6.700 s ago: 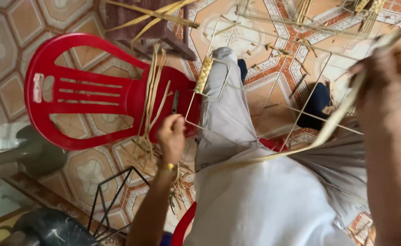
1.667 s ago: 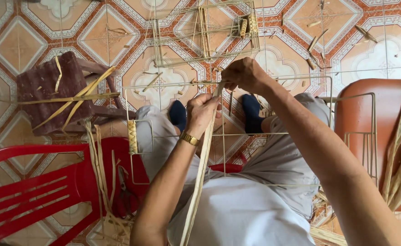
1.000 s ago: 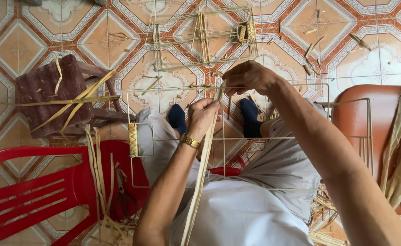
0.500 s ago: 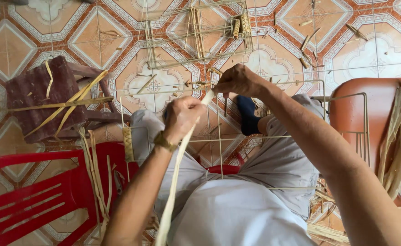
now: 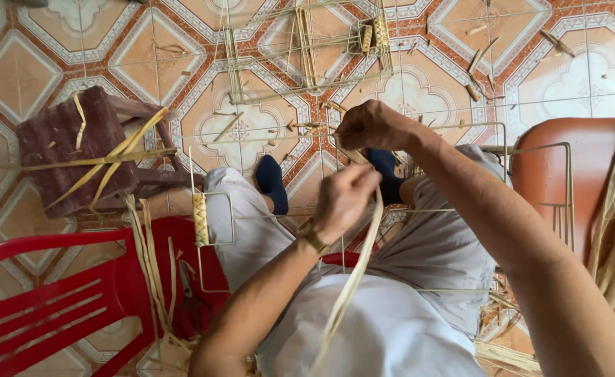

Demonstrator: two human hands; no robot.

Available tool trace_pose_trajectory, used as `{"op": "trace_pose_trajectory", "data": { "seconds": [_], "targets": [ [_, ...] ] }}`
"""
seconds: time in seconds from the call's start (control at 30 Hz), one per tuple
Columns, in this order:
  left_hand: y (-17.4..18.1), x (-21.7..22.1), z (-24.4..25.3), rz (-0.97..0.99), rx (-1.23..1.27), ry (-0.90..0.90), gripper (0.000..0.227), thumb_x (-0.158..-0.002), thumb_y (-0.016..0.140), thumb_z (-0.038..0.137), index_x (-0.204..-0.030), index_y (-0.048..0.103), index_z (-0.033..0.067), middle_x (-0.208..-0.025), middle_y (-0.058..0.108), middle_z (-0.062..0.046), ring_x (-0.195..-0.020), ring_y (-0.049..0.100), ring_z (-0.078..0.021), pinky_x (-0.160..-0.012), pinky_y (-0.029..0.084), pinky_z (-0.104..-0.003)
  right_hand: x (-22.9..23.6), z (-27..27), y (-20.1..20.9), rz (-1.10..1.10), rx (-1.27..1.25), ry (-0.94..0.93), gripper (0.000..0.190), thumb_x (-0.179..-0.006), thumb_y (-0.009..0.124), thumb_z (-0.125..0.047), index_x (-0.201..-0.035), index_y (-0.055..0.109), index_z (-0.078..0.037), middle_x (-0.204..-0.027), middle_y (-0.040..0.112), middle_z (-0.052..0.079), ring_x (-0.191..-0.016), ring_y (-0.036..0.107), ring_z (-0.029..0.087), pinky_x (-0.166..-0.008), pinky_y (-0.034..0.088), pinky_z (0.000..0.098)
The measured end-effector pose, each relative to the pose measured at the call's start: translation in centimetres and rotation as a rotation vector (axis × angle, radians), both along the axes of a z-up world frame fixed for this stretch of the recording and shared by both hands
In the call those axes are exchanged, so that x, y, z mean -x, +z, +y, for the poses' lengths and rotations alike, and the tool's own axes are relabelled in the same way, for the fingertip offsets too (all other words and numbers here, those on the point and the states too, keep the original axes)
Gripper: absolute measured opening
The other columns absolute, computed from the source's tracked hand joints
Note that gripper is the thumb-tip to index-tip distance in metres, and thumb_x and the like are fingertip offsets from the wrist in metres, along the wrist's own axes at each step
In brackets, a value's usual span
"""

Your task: Constructing a complex wooden frame structure by weaving and tying flexible wood strips.

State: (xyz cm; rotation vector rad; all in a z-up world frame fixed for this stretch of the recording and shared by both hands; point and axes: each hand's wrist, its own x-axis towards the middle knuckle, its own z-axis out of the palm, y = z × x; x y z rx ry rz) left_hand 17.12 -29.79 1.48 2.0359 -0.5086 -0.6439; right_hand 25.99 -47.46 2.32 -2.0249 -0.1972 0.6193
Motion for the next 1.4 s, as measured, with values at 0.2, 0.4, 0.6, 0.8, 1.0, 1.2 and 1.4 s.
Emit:
{"op": "trace_pose_trajectory", "data": {
  "seconds": [0.2, 0.4, 0.6, 0.8, 1.0, 1.2, 1.4],
  "targets": [
    [-6.2, -5.7, 3.8, 0.527, 0.39, 0.847, 0.021, -0.096, 0.06, 0.028, -0.109, 0.068, 0.0136, -0.096, 0.07, 0.002, -0.078, 0.066, -0.0066, -0.061, 0.053, -0.023, 0.5, 1.1, -2.7, -0.241, 0.133, -0.074, 0.018, -0.079, 0.082, -0.02, -0.095, 0.08, -0.012, -0.088, 0.078, 0.004, -0.075, 0.071, 0.013, -0.068, 0.057, 0.0306],
    [-9.7, -7.6, 3.3, 0.727, 0.668, 0.575, 0.02, -0.096, 0.066, 0.027, -0.109, 0.074, 0.0129, -0.102, 0.068, 0.001, -0.081, 0.056, -0.0064, -0.076, 0.042, -0.027, 0.9, 1.5, -1.0, -0.182, 0.321, -0.188, 0.028, -0.074, 0.089, -0.033, -0.093, 0.08, -0.016, -0.088, 0.079, 0.002, -0.074, 0.071, 0.015, -0.069, 0.057, 0.034],
    [-3.4, -7.3, 7.1, 0.31, 0.211, 0.371, 0.035, -0.094, 0.076, 0.036, -0.074, 0.071, 0.007, -0.065, 0.063, 0.004, -0.058, 0.048, -0.0087, -0.053, 0.034, -0.027, 0.7, -1.1, 0.6, 0.027, -0.056, -0.057, 0.023, -0.09, 0.072, -0.031, -0.106, 0.078, -0.016, -0.096, 0.078, 0.004, -0.079, 0.072, 0.012, -0.077, 0.06, 0.0298],
    [0.4, -4.7, 9.3, -0.152, -0.033, 0.262, 0.037, -0.094, 0.075, 0.032, -0.067, 0.066, 0.0086, -0.051, 0.05, 0.003, -0.048, 0.044, -0.0072, -0.046, 0.033, -0.028, 0.8, -0.7, 1.2, 0.054, -0.029, -0.074, 0.025, -0.096, 0.068, -0.031, -0.1, 0.08, -0.009, -0.08, 0.077, 0.005, -0.073, 0.069, 0.011, -0.07, 0.056, 0.0303],
    [-1.6, -4.5, 13.0, 0.341, 0.28, 0.447, 0.023, -0.093, 0.077, 0.025, -0.08, 0.075, 0.0064, -0.067, 0.068, 0.006, -0.057, 0.049, -0.0032, -0.051, 0.037, -0.023, 0.6, -1.3, -0.6, 0.04, -0.136, -0.099, 0.023, -0.097, 0.071, -0.027, -0.103, 0.079, -0.006, -0.074, 0.07, 0.005, -0.066, 0.06, 0.009, -0.062, 0.054, 0.0281],
    [9.1, 1.6, 9.9, -0.184, -0.102, 0.214, 0.02, -0.09, 0.074, 0.022, -0.079, 0.074, 0.0056, -0.064, 0.067, -0.007, -0.056, 0.059, -0.0153, -0.052, 0.044, -0.032, 1.0, -0.9, -0.5, -0.053, -0.03, -0.113, 0.021, -0.096, 0.072, -0.026, -0.104, 0.08, -0.008, -0.077, 0.075, 0.001, -0.064, 0.066, 0.009, -0.06, 0.058, 0.0269],
    [4.1, 6.9, 0.7, -0.518, -0.097, -0.254, 0.009, -0.082, 0.062, 0.006, -0.074, 0.065, 0.0061, -0.069, 0.064, -0.011, -0.063, 0.061, -0.027, -0.065, 0.041, -0.047, 2.3, 0.6, -2.0, -0.298, 0.056, -0.149, 0.019, -0.092, 0.073, -0.021, -0.107, 0.079, -0.01, -0.089, 0.077, 0.006, -0.071, 0.073, 0.014, -0.064, 0.06, 0.0317]
  ]
}}
